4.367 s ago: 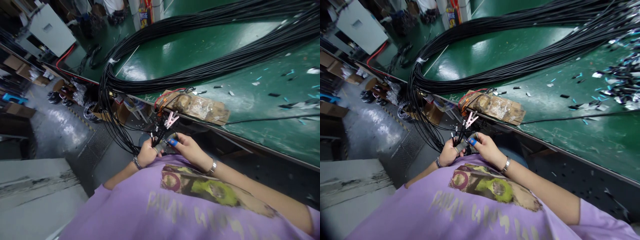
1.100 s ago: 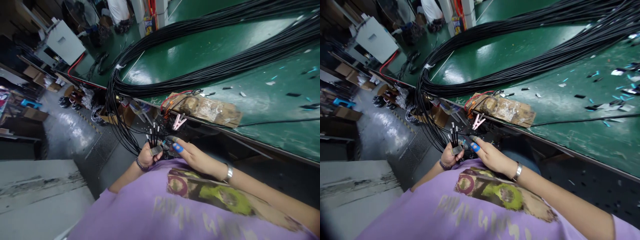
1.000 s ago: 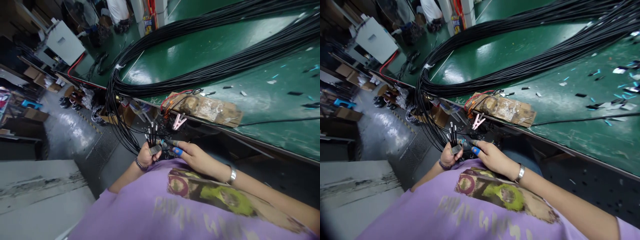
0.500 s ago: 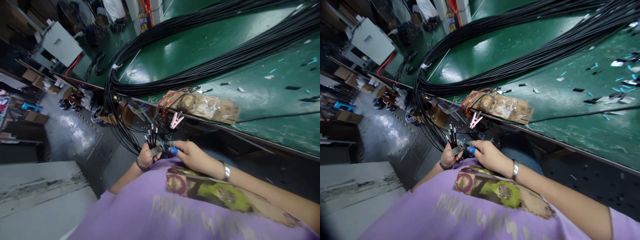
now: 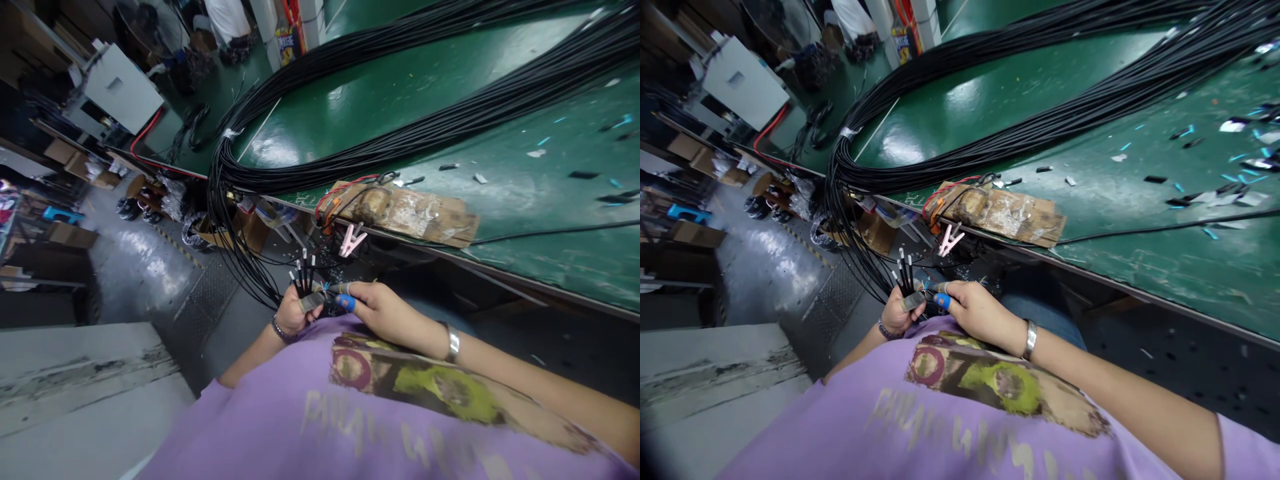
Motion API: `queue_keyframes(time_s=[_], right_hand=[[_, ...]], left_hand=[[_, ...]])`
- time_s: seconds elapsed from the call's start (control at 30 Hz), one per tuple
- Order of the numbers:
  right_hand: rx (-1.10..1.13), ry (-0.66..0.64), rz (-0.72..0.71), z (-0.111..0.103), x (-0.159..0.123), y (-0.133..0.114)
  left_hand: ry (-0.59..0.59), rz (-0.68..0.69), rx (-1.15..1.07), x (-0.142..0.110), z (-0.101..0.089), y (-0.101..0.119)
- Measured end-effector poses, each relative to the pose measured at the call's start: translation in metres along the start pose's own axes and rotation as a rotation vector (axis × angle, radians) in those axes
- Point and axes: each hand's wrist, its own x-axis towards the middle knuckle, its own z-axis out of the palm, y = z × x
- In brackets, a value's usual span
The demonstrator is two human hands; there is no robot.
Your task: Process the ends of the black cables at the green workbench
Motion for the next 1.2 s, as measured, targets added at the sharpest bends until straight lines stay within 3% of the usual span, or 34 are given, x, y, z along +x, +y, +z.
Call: queue_keyframes(time_s=[0.27,0.6,0.93,1.2], right_hand=[[-0.027,-0.013,-0.005,-0.0033,-0.0011,-0.0011],[-0.006,0.022,0.018,-0.0056,-0.0011,-0.0041],[0.013,-0.007,0.001,-0.0055,-0.0021,-0.0040],[-0.013,-0.031,0.069,-0.0058,-0.0045,-0.0034]], left_hand=[[-0.070,0.017,-0.017,0.0011,-0.0027,-0.0029],[-0.009,0.040,-0.080,0.0038,-0.0044,-0.0031],[0.006,0.049,0.096,-0.0009,-0.0019,-0.0025],[0.015,0.028,0.163,-0.0015,-0.0045,-0.0042]])
